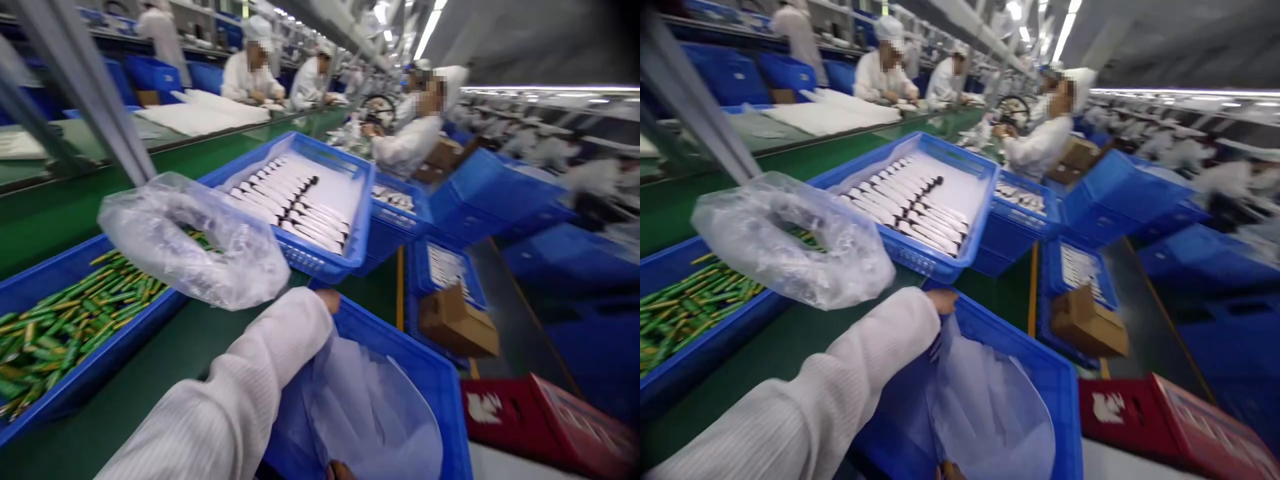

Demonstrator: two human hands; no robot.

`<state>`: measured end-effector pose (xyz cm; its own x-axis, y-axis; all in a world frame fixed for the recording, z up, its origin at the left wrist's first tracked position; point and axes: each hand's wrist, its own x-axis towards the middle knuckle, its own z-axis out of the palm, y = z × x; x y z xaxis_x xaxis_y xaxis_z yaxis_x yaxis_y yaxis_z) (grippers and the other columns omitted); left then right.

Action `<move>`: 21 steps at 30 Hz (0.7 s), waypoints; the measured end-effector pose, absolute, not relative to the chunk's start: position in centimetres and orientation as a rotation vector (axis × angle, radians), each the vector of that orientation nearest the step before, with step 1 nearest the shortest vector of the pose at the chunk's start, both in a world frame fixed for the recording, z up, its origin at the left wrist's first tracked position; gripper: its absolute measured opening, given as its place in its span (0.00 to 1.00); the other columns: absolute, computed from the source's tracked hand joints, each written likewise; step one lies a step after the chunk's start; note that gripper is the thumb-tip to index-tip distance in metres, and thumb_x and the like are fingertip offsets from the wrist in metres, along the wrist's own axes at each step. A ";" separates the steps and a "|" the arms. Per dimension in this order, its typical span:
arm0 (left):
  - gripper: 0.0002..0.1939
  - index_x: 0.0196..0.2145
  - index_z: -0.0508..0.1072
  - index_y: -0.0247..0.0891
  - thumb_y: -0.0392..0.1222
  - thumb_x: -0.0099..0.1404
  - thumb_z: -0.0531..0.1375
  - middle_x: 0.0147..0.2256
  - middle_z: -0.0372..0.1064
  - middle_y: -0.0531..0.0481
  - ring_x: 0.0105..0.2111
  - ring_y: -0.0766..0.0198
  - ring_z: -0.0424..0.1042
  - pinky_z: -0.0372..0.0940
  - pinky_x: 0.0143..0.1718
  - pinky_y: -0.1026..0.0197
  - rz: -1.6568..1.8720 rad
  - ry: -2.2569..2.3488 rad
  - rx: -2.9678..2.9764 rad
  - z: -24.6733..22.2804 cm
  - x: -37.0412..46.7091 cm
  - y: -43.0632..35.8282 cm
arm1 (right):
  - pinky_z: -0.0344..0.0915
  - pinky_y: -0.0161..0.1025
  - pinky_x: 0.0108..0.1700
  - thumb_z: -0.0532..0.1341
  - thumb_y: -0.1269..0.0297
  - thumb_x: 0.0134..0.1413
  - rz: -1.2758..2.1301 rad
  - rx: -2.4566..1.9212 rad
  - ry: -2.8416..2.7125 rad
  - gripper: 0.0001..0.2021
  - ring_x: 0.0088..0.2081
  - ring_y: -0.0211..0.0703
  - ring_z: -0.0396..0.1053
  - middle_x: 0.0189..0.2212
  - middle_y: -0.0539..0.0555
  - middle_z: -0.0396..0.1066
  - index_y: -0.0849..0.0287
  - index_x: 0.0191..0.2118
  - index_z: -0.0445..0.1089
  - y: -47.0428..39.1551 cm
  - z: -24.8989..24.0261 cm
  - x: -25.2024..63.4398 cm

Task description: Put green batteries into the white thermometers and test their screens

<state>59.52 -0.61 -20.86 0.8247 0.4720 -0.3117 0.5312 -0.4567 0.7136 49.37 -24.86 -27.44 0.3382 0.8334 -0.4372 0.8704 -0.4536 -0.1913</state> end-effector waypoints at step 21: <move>0.19 0.53 0.66 0.37 0.45 0.66 0.58 0.52 0.64 0.43 0.49 0.53 0.68 0.66 0.47 0.46 0.290 0.933 2.100 -26.4 37.8 -5.7 | 0.62 0.52 0.52 0.61 0.51 0.56 -0.691 3.145 0.992 0.20 0.47 0.48 0.69 0.44 0.56 0.72 0.61 0.48 0.70 -31.4 -30.7 40.4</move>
